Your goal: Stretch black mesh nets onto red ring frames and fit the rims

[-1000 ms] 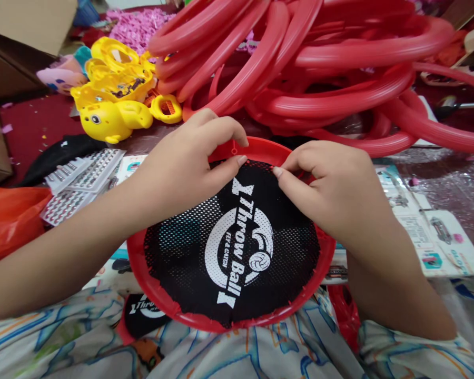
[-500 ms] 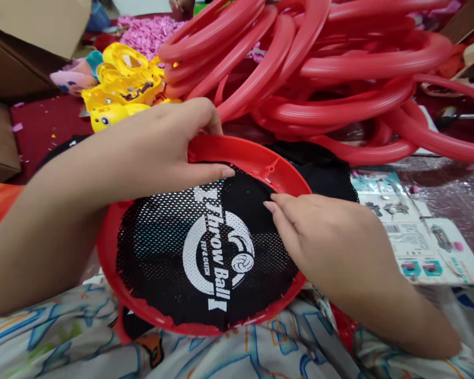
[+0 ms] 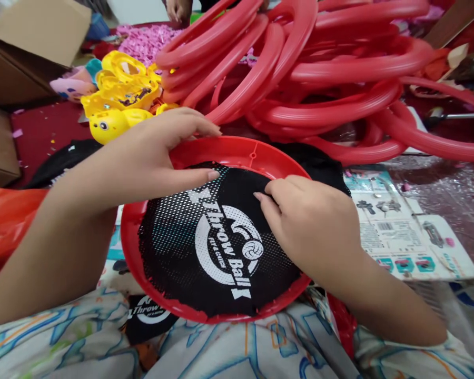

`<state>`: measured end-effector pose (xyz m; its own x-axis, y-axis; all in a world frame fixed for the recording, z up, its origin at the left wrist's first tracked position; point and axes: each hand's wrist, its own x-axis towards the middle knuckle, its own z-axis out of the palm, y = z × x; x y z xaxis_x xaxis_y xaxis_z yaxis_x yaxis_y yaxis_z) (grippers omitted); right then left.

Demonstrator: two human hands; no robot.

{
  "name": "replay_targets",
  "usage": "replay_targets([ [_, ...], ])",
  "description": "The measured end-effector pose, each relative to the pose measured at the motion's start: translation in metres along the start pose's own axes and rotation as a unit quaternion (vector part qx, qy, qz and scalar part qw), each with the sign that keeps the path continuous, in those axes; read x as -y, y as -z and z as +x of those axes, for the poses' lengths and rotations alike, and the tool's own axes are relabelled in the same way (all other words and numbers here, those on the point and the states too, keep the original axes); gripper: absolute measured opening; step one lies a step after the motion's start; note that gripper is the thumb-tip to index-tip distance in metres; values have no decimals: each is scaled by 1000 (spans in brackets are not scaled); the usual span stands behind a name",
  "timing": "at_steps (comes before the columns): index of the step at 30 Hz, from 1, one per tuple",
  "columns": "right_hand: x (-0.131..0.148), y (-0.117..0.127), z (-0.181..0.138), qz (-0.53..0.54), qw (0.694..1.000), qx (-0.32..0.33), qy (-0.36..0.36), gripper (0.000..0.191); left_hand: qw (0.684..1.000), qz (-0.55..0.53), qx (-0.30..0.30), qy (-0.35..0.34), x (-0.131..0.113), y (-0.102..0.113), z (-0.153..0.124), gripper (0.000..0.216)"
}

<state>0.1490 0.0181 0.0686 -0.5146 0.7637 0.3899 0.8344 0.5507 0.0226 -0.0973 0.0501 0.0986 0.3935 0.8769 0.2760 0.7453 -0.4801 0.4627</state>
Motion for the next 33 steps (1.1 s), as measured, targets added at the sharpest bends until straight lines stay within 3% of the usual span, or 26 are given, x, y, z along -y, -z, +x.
replay_targets([
  [2,-3,-1,2,38,999,-33,-5,22,999,-3,-7,-32,-7,0,2,43],
  [7,-9,-2,9,156,985,-69,2,23,999,31,-5,-44,-21,-3,4,13],
  [11,-13,-2,10,226,968,-106,2,20,998,-6,-58,-29,-17,-11,1,3],
  [19,-18,-6,12,205,972,-112,-15,19,988,-36,-147,31,-21,-35,-12,11],
  [26,-18,-12,16,180,978,-92,-53,19,986,-26,-156,47,-14,-50,-10,16],
  [33,-20,-13,20,187,978,-79,-42,17,983,-30,-172,53,-12,-54,-10,18],
])
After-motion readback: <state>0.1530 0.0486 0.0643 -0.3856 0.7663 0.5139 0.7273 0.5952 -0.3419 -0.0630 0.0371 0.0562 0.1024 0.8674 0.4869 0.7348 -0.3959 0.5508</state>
